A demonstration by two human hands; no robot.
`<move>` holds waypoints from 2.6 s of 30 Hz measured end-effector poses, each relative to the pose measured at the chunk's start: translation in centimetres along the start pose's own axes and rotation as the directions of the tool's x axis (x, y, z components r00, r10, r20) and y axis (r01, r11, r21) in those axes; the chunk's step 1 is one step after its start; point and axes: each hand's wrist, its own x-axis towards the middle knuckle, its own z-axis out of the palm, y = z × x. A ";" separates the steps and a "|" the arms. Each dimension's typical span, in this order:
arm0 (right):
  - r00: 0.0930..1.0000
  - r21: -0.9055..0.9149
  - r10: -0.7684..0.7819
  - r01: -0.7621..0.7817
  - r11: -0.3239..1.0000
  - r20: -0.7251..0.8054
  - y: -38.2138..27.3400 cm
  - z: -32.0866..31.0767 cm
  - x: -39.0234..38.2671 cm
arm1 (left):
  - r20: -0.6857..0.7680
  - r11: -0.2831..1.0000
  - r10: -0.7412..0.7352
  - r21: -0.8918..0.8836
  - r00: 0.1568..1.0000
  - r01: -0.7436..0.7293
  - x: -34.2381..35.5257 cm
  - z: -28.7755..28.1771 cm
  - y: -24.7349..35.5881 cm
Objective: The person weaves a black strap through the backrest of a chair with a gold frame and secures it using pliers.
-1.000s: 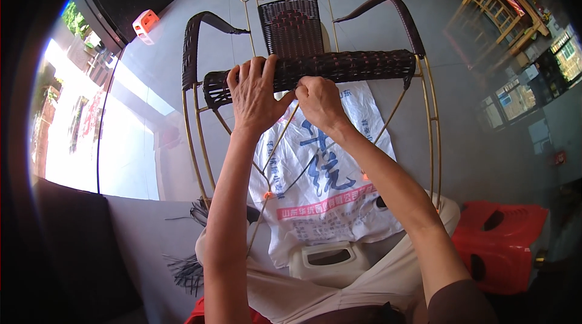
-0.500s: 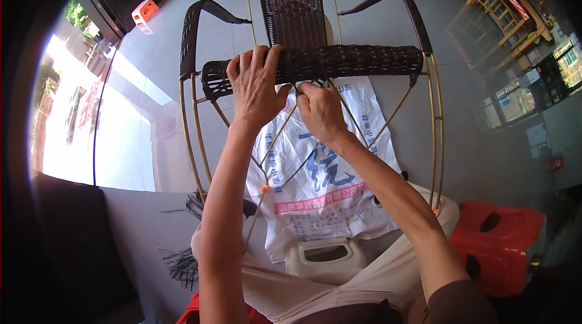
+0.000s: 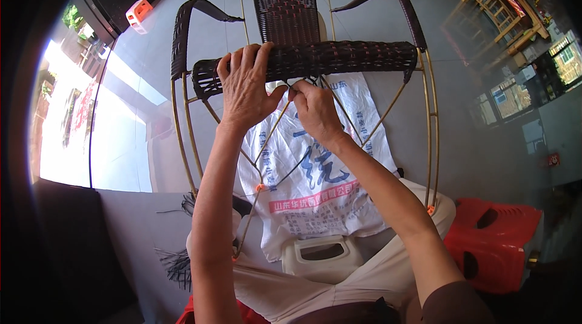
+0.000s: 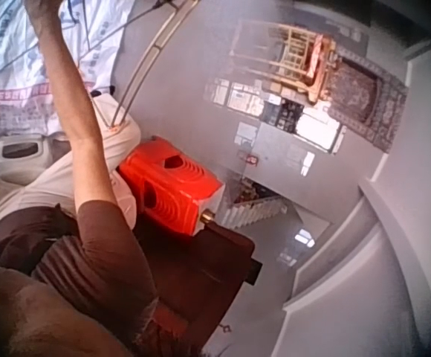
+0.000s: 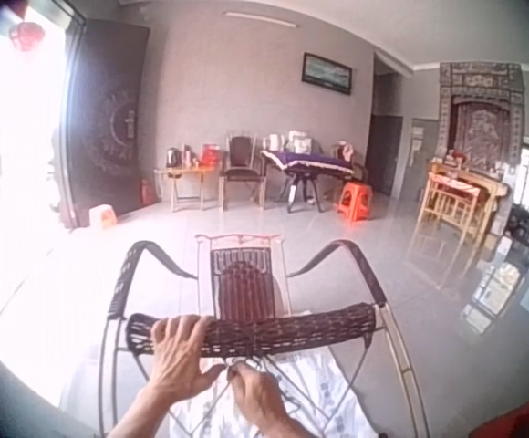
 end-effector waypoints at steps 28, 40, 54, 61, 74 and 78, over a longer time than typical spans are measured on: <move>0.996 0.076 0.014 -0.007 0.997 -0.090 -1.1 1.4 -0.5 | -0.044 0.999 -0.034 -0.032 0.998 0.033 0.1 0.4 0.1; 0.999 0.063 0.018 -0.016 0.998 -0.028 -0.7 0.1 -0.1 | -0.056 1.000 -0.015 -0.007 0.998 0.015 -0.1 0.7 0.2; 0.852 0.668 0.340 -0.524 0.529 0.398 1.1 1.0 -1.2 | 0.197 0.096 -0.649 -0.937 0.735 0.336 -5.7 5.5 3.7; 0.859 0.613 0.422 -0.505 0.608 0.289 1.4 1.9 -0.8 | 0.406 -0.307 -0.543 -0.911 0.735 0.276 -4.7 7.1 3.1; 0.923 0.632 0.356 -0.365 0.683 0.147 1.8 3.5 -1.1 | 0.501 -0.201 -0.615 -0.847 0.609 0.493 -3.0 6.3 3.5; 0.928 0.555 0.370 -0.327 0.764 0.037 1.8 4.9 -1.3 | 0.550 -0.214 -0.607 -0.809 0.574 0.548 -2.3 5.6 2.9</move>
